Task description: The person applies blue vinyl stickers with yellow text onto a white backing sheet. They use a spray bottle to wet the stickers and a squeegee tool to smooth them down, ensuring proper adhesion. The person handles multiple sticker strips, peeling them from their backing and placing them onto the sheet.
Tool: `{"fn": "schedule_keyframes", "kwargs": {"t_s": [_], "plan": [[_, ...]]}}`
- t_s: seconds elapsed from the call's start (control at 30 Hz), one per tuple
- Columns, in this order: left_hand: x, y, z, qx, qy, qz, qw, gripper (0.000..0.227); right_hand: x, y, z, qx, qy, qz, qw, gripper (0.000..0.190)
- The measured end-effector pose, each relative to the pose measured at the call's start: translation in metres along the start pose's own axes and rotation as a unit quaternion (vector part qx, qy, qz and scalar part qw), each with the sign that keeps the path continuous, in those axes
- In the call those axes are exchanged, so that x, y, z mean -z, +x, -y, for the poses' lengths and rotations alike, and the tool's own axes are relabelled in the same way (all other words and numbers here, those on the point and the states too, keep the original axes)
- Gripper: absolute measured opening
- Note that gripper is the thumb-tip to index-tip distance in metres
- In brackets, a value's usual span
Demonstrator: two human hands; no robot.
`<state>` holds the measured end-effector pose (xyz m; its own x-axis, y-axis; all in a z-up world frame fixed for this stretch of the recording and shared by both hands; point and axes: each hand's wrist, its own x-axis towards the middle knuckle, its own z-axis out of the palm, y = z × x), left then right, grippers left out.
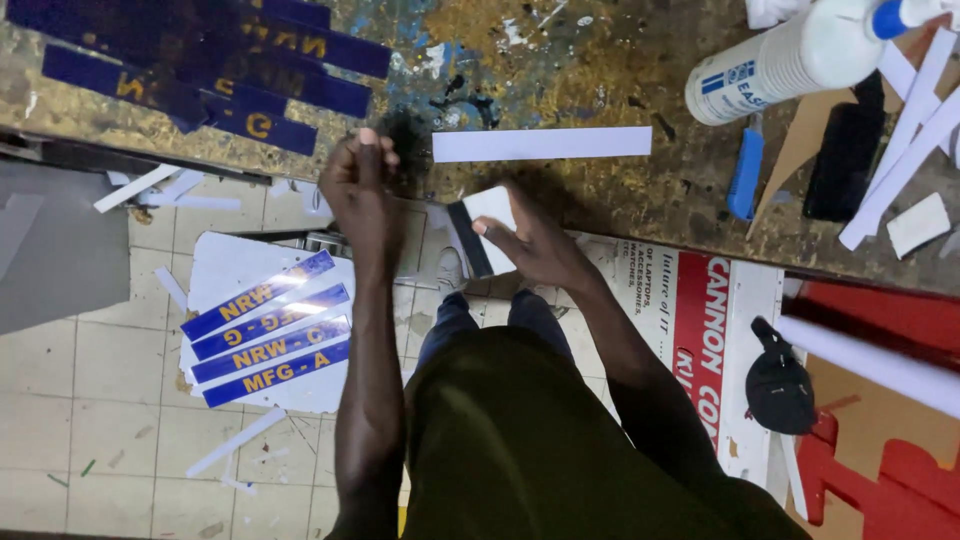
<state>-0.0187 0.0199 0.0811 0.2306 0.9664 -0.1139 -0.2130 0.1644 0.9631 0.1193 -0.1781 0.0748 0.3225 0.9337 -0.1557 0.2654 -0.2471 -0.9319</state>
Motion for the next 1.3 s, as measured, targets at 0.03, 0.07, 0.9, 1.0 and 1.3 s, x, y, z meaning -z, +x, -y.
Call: {"fn": "schedule_keyframes", "kwargs": {"t_s": [0.03, 0.07, 0.9, 1.0, 1.3], "plan": [[-0.004, -0.004, -0.004, 0.001, -0.002, 0.005, 1.0, 0.032, 0.008, 0.004, -0.033, -0.002, -0.002, -0.005, 1.0, 0.081], [-0.007, -0.007, -0.009, -0.058, 0.044, 0.044, 0.996, 0.024, 0.017, 0.009, -0.065, -0.028, -0.024, -0.058, 0.998, 0.085], [-0.107, 0.044, 0.11, -0.203, 0.292, 0.112, 0.928, 0.056, 0.116, 0.056, -0.07, -0.199, -0.227, -0.167, 0.939, 0.092], [-0.103, 0.046, 0.13, -0.199, 0.326, 0.106, 0.918, 0.062, 0.172, 0.03, -0.125, -0.131, -0.264, -0.271, 0.916, 0.09], [-0.119, 0.047, 0.106, -0.23, 0.344, 0.136, 0.9, 0.066, 0.149, 0.005, -0.061, -0.041, -0.233, -0.359, 0.903, 0.072]]}}
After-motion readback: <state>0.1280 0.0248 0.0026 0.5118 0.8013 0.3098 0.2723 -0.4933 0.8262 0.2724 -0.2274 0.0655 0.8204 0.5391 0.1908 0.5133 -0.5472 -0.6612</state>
